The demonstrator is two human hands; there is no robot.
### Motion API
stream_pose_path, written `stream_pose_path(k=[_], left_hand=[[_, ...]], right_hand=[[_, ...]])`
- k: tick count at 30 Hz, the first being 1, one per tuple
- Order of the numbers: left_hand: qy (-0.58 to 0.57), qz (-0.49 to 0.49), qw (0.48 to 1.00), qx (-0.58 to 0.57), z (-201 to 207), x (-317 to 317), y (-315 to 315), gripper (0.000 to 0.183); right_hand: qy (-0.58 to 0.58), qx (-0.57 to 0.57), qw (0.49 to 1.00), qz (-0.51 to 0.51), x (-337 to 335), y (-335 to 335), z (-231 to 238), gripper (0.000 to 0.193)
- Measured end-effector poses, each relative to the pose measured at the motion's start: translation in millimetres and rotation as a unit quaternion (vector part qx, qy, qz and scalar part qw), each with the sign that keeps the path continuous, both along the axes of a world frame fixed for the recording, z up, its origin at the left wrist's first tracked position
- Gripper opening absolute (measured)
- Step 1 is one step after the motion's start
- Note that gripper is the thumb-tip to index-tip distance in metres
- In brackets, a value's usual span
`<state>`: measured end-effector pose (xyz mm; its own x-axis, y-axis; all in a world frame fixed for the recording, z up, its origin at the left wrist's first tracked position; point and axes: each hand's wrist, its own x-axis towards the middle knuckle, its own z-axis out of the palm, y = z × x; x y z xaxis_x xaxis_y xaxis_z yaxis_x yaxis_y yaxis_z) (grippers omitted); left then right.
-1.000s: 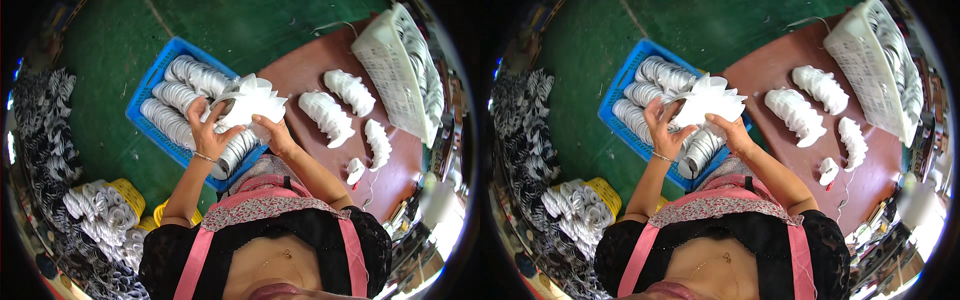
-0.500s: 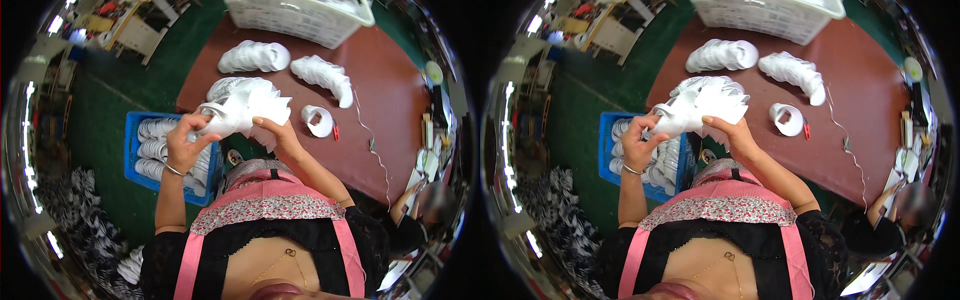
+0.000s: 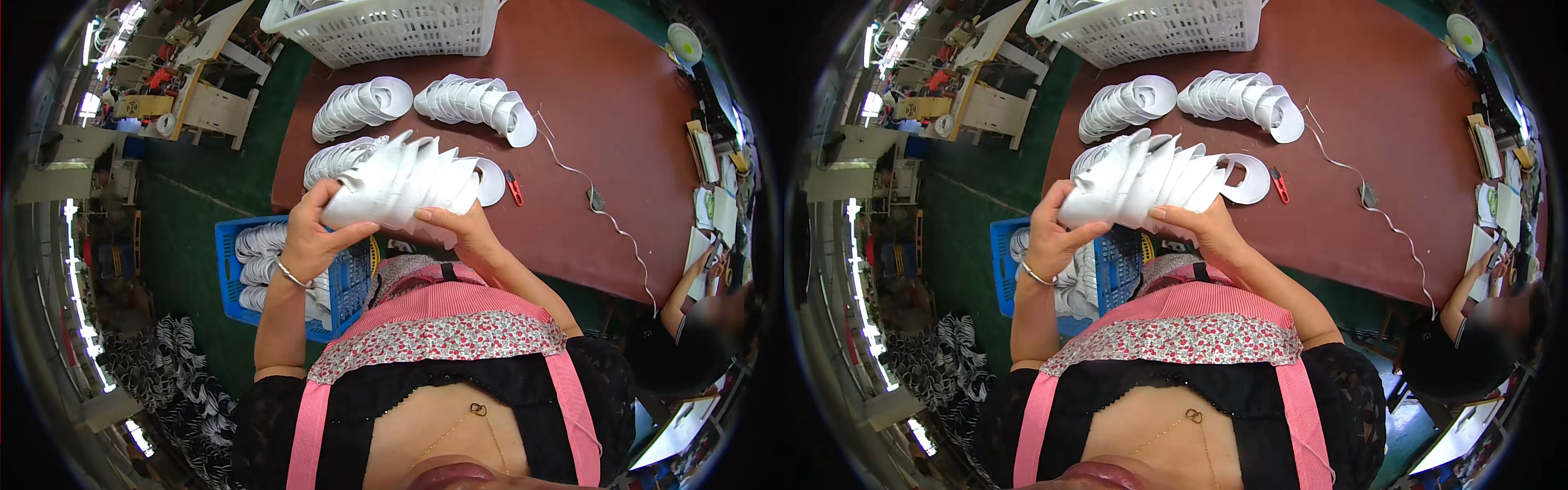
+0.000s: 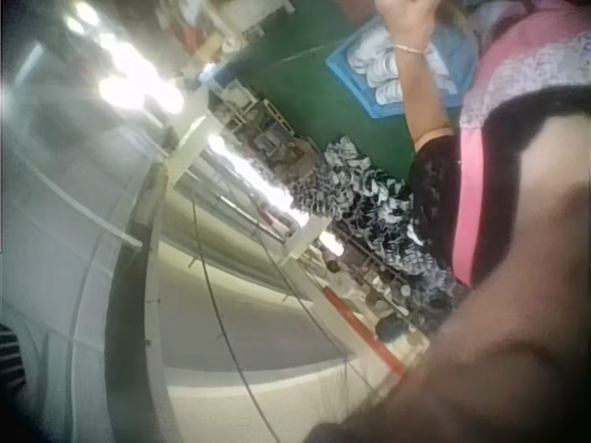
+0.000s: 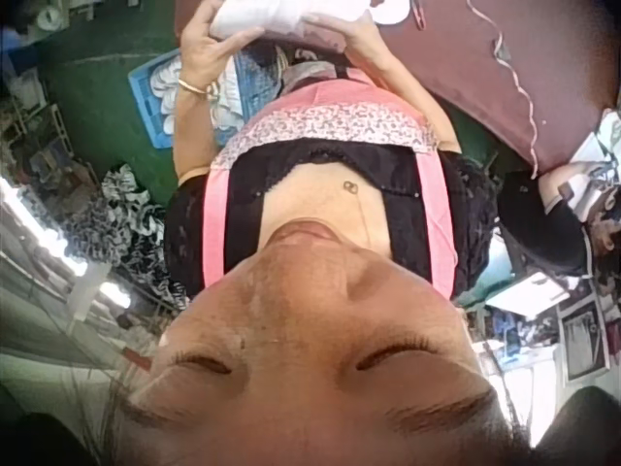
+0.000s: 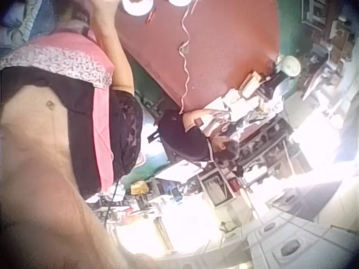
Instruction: Sorting, stacking, and tying bundles of white shoe components in a factory.
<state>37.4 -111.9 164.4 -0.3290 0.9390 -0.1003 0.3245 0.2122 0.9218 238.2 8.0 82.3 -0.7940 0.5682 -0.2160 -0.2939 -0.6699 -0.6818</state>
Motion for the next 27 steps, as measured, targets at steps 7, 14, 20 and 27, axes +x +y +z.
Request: stream_pose_path(k=[7, 14, 20, 27], left_hand=[[-0.112, 0.029, 0.993, 0.036, 22.6, 19.5, 23.9, 0.049], [0.158, 0.025, 0.982, 0.101, -23.4, 37.8, 43.9, 0.046], [-0.127, 0.053, 0.99, 0.011, 1.7, 14.6, 57.2, 0.049], [-0.185, 0.038, 0.982, 0.028, 11.5, -13.0, 61.2, 0.054]], right_hand=[[-0.004, 0.076, 0.993, -0.092, 15.8, 12.7, 6.9, 0.057], [-0.031, 0.091, 0.99, -0.101, 14.6, 24.2, 7.6, 0.042], [0.004, 0.082, 0.993, -0.089, 9.1, 29.2, -1.1, 0.054], [0.039, 0.103, 0.993, -0.053, 7.5, 41.3, 0.2, 0.064]])
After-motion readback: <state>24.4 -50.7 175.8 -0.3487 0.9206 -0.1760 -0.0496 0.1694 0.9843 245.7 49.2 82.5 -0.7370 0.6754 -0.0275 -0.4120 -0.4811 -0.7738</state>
